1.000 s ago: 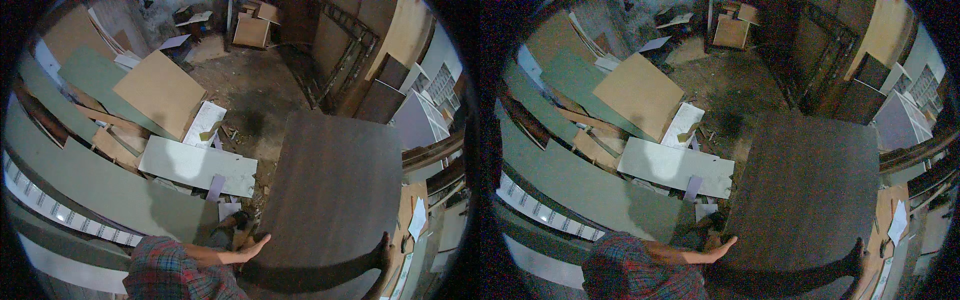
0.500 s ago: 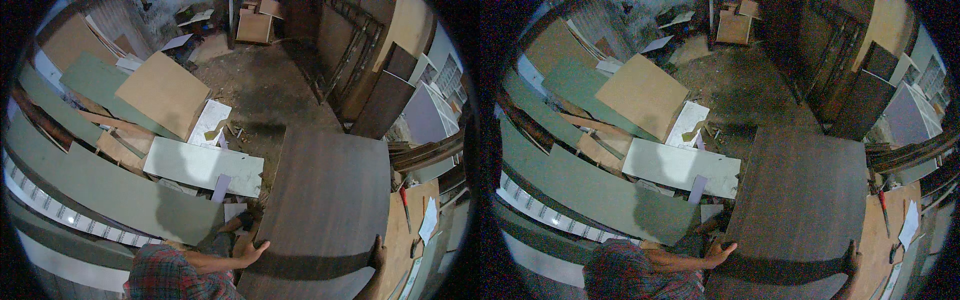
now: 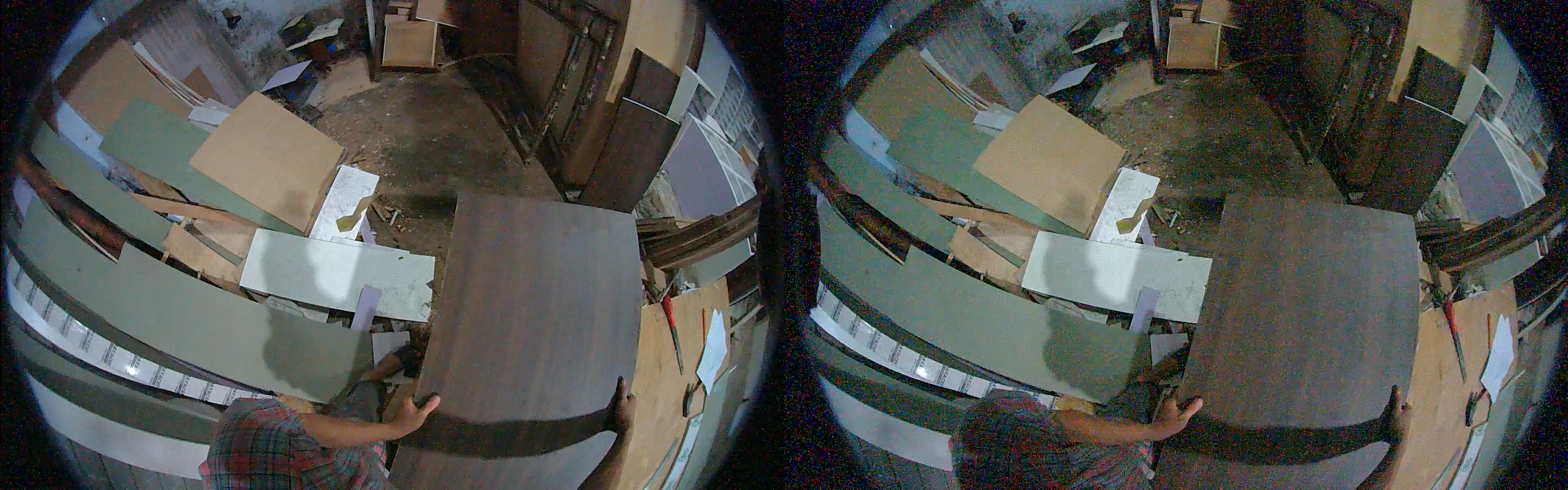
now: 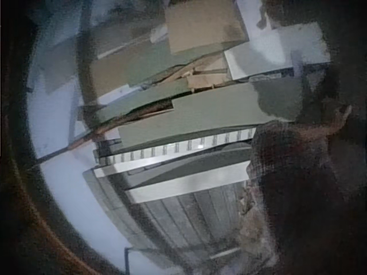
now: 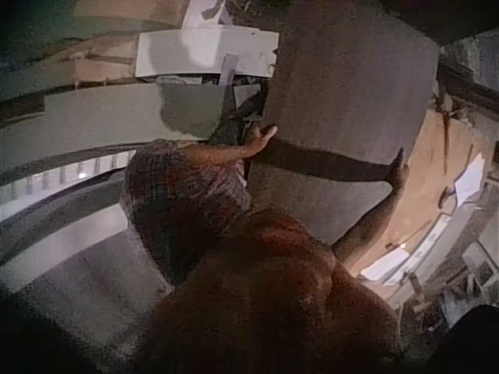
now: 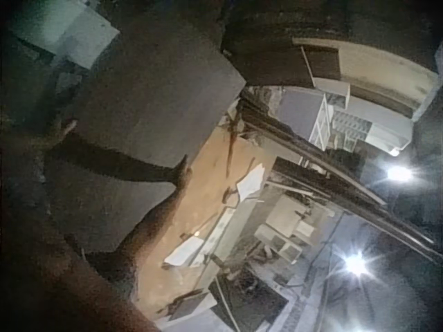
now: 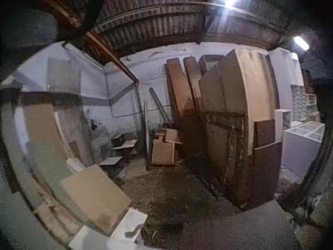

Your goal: The person uses a file to smooth the edges of a wooden board in a workshop, moving the file along the corners and surfaces.

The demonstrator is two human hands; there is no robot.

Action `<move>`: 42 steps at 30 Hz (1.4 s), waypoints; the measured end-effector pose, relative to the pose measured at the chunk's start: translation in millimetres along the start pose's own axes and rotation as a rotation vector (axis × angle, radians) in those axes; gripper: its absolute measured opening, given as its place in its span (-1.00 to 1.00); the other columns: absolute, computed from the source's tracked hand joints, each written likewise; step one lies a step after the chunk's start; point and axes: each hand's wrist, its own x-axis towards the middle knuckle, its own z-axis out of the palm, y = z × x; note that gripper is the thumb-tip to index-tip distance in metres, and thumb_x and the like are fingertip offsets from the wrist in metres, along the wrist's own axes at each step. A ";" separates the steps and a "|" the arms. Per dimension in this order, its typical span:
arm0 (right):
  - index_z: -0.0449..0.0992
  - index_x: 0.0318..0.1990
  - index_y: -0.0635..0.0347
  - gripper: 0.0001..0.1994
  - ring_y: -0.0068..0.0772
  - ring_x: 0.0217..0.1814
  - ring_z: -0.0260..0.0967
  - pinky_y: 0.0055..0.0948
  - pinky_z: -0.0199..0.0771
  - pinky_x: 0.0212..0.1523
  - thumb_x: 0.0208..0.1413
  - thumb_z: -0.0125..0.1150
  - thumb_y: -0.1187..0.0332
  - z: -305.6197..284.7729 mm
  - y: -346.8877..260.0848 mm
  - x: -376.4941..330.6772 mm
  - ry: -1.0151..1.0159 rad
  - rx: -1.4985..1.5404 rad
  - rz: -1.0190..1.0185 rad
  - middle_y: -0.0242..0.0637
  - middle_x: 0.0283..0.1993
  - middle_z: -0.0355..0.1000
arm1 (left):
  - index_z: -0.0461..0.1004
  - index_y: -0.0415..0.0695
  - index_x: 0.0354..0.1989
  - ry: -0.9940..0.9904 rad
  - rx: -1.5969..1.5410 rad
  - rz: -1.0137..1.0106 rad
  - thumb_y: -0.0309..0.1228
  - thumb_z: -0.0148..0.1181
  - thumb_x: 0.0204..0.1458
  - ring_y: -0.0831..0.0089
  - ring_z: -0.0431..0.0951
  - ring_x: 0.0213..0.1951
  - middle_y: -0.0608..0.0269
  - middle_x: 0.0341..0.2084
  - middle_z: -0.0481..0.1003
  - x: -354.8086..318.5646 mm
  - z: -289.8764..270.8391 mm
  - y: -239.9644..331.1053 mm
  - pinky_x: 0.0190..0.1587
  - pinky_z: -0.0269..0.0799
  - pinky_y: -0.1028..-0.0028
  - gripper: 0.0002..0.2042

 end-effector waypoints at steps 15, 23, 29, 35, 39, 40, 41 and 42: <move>0.45 0.12 0.44 -0.38 0.11 0.06 0.48 -0.08 0.47 0.13 0.16 0.35 0.00 9.4 -28.2 -25.8 0.291 -0.164 -0.127 0.16 -0.01 0.51 | 0.44 -0.30 0.12 0.059 0.009 0.022 0.00 0.25 0.19 0.11 0.57 -0.01 -0.04 -0.05 0.58 10.1 0.4 -30.9 0.11 0.41 0.19 -0.42; 0.45 0.14 0.27 -0.50 0.10 0.16 0.36 -0.08 0.33 0.21 0.07 0.40 0.27 49.2 -33.3 -304.7 0.803 -0.136 0.119 0.04 0.09 0.44 | 0.30 -0.32 0.31 -0.123 0.233 -0.456 0.22 0.03 0.24 0.09 0.48 0.15 -0.03 0.21 0.43 5.3 -33.5 -22.2 0.23 0.36 0.19 -0.21; 0.43 0.16 0.28 -0.51 0.10 0.18 0.34 -0.07 0.30 0.23 0.07 0.34 0.30 74.1 83.4 -625.9 1.119 -0.303 0.848 0.03 0.09 0.43 | 0.01 -0.17 0.49 -0.251 0.069 -0.686 0.37 -0.09 0.20 0.13 0.22 0.38 0.16 0.47 0.07 -17.5 -20.4 29.2 0.39 0.20 0.16 -0.07; 0.51 -0.01 0.37 -0.65 -0.22 -0.11 0.52 -0.25 0.45 0.02 0.33 0.16 0.18 165.1 101.0 -791.3 1.078 0.293 1.157 -0.04 -0.23 0.57 | 0.07 -0.13 0.48 -0.751 -0.077 -0.708 0.44 -0.21 0.18 0.13 0.18 0.37 0.16 0.43 0.14 29.7 -75.3 31.5 0.42 0.09 0.06 -0.07; 0.53 -0.15 0.40 -0.56 -0.31 -0.12 0.47 -0.28 0.41 0.00 0.41 0.03 0.08 152.8 106.7 -734.7 0.860 0.399 1.070 -0.12 -0.19 0.58 | 0.13 -0.18 0.45 -0.678 0.172 -0.302 0.41 -0.11 0.16 0.09 0.23 0.35 0.13 0.39 0.21 66.2 -79.9 57.2 0.39 0.14 -0.03 -0.07; 0.54 -0.19 0.41 -0.53 -0.34 -0.14 0.44 -0.28 0.40 -0.02 0.42 -0.01 0.05 156.3 119.3 -728.9 0.927 0.522 1.024 -0.14 -0.19 0.58 | 0.14 -0.20 0.44 -0.597 0.199 -0.255 0.40 -0.07 0.16 0.07 0.26 0.33 0.12 0.37 0.23 78.2 -76.7 63.0 0.37 0.18 -0.04 -0.06; 0.56 -0.14 0.39 -0.53 -0.24 -0.14 0.48 -0.27 0.42 -0.05 0.41 0.00 0.04 159.0 128.9 -726.0 0.972 0.570 1.026 -0.09 -0.19 0.59 | 0.15 -0.25 0.42 -0.416 0.173 -0.310 0.38 -0.03 0.15 0.04 0.30 0.31 0.10 0.35 0.26 95.0 -61.9 75.4 0.35 0.24 -0.05 -0.06; 0.57 -0.10 0.37 -0.52 -0.14 -0.14 0.52 -0.25 0.44 -0.07 0.40 0.01 0.02 159.3 137.7 -722.5 1.015 0.615 1.023 -0.04 -0.19 0.60 | 0.16 -0.29 0.41 -0.232 0.140 -0.361 0.36 0.01 0.15 0.02 0.35 0.28 0.07 0.33 0.29 108.5 -50.9 85.4 0.32 0.30 -0.06 -0.05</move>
